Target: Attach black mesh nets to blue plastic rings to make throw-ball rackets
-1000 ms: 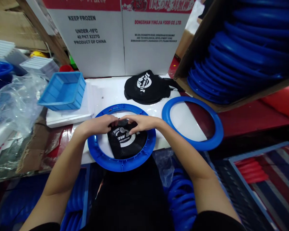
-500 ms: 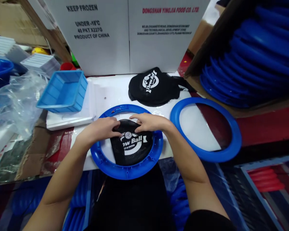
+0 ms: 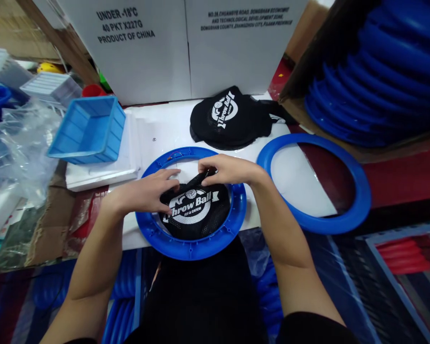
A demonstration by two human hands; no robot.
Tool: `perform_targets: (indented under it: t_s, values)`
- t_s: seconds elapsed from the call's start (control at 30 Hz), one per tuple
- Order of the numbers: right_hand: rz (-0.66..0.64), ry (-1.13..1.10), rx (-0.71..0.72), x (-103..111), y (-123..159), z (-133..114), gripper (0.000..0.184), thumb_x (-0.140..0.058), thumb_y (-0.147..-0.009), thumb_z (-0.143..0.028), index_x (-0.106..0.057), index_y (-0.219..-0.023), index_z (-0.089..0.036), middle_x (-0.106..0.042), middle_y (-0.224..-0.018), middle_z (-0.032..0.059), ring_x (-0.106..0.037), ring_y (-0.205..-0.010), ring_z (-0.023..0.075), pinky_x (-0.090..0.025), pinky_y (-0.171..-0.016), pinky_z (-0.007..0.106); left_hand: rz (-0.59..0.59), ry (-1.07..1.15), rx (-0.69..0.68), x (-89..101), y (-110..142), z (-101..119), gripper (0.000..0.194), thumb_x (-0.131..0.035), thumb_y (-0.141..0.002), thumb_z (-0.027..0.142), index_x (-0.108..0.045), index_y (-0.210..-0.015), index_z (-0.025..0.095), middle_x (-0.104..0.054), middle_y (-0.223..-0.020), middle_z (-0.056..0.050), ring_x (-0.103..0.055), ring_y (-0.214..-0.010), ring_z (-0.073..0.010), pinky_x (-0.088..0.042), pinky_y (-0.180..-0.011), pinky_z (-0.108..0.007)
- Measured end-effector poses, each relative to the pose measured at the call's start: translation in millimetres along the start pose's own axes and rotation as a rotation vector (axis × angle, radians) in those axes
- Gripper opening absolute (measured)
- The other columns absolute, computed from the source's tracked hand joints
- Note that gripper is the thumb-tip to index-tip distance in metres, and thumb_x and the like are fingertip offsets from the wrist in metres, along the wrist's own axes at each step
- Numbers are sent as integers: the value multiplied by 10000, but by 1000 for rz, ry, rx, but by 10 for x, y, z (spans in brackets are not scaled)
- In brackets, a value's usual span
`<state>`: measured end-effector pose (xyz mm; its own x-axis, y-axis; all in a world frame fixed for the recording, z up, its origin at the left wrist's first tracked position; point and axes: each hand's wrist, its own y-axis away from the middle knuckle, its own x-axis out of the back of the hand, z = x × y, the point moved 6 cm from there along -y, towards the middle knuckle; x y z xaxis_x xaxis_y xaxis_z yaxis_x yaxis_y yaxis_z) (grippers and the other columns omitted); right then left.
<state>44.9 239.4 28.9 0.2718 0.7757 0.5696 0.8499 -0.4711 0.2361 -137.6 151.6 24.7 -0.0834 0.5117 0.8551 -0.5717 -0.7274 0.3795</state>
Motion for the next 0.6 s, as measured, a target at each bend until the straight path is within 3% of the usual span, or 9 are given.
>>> perform_targets:
  t_s: [0.1,0.2,0.3,0.37,0.47,0.6]
  values:
    - [115,-6,36,42,11,-61,271,-714,-925,-430,-725,-1067,-200,-779,-1044,62,-693,-941,223,-514,-834,352,101,-52,8,36,-121,78,453,-782,-912,522,-708,-1155,146,-613,-1406,-193,-566,-1330,-389,-495,-1113,-498]
    - [444,74,55,87,253,-121,222,-651,-995,-393,-725,-1086,-205,-785,-1081,79,-718,-1001,238,-549,-913,387,190,-113,-34,30,-253,102,344,-762,-943,414,-720,-1120,122,-643,-1257,-192,-612,-1202,-373,-503,-1036,-491]
    - [939,288,-38,-5,906,-33,237,-565,-1077,-369,-717,-1177,-218,-766,-1217,124,-694,-1182,279,-531,-1070,459,180,-44,-147,-16,-366,87,154,-718,-955,294,-709,-1021,156,-661,-1146,-137,-637,-1084,-312,-500,-942,-428]
    - [1126,494,-229,-220,1436,168,281,-554,-1085,-389,-718,-1230,-213,-747,-1277,170,-658,-1257,339,-495,-1135,549,178,19,-180,-22,-412,59,87,-700,-943,260,-677,-943,176,-662,-1074,-103,-633,-1004,-276,-483,-877,-395]
    - [1171,682,-435,-586,2093,569,438,-542,-1082,-494,-701,-1316,-160,-709,-1348,251,-636,-1286,426,-487,-1117,650,195,58,-193,-11,-437,39,94,-680,-928,243,-616,-879,194,-654,-1010,-77,-615,-949,-253,-449,-826,-375]
    - [1102,726,-357,-888,2455,862,413,-583,-1075,-476,-683,-1341,-177,-733,-1251,214,-687,-1177,390,-552,-1026,587,218,37,-203,-20,-435,49,118,-647,-925,236,-562,-849,206,-647,-996,-74,-601,-933,-247,-414,-795,-364]
